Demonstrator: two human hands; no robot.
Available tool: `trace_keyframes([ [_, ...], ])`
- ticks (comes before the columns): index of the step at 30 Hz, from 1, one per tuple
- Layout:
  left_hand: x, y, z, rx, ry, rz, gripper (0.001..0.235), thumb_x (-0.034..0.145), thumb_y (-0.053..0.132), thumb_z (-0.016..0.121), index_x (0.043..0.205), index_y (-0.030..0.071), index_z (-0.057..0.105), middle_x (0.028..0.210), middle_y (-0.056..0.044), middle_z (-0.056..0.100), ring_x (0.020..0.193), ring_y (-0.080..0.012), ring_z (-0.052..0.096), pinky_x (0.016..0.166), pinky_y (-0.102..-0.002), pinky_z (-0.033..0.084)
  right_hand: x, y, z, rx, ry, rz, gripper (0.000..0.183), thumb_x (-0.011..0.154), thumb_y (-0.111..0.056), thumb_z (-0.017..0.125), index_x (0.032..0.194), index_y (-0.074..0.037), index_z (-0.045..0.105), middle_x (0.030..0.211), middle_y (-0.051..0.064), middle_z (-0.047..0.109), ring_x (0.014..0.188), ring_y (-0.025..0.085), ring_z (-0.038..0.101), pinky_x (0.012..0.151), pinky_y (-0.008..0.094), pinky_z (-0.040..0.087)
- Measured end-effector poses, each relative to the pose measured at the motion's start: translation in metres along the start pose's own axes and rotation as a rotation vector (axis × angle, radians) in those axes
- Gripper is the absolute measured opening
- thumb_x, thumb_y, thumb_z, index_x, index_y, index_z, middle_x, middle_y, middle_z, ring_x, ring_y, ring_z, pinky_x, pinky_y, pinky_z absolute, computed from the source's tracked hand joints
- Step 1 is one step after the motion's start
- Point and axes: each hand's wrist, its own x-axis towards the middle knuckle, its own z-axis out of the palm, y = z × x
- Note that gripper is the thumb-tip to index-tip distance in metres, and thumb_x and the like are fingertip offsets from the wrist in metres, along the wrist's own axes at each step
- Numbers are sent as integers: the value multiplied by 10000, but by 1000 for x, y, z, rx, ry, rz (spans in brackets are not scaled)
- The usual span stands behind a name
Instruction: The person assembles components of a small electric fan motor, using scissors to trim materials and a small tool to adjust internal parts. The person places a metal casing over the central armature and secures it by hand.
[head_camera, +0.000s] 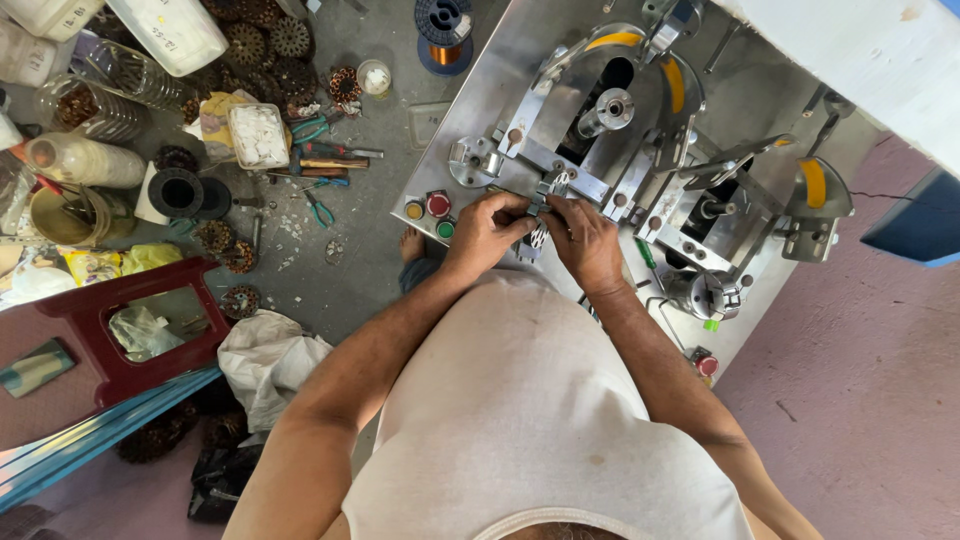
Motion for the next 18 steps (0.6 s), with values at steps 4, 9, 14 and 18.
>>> trace_keyframes([
  [4,1,0,-1,-14,0,-5,294,851,99,833,1102,0,716,1010,-90,775,867,-139,754,771,-275,624,-3,3,5,-5,63,-69,216,914,-97,819,1109,-57,733,1053,72,743,877,244,747,719,342,615],
  [9,0,-1,-2,29,-3,1,306,837,79,838,1109,-8,728,1008,-94,778,867,-142,757,774,-274,621,-1,5,3,-40,19,-82,233,890,-107,829,1108,-88,747,1023,48,734,818,242,727,673,348,602],
  [14,0,-8,-4,-14,-38,12,316,840,71,842,1125,-8,730,1031,-98,778,890,-148,763,796,-272,625,-4,0,-2,-51,4,-121,246,898,-89,817,1135,-93,752,1024,35,733,799,231,726,653,354,598],
  [18,-1,-7,-3,27,-24,25,326,833,75,841,1128,-11,734,1043,-109,771,890,-158,763,795,-279,625,-7,3,-3,-28,-20,-103,303,892,-121,825,1173,-55,733,1007,65,734,807,251,728,656,364,597],
])
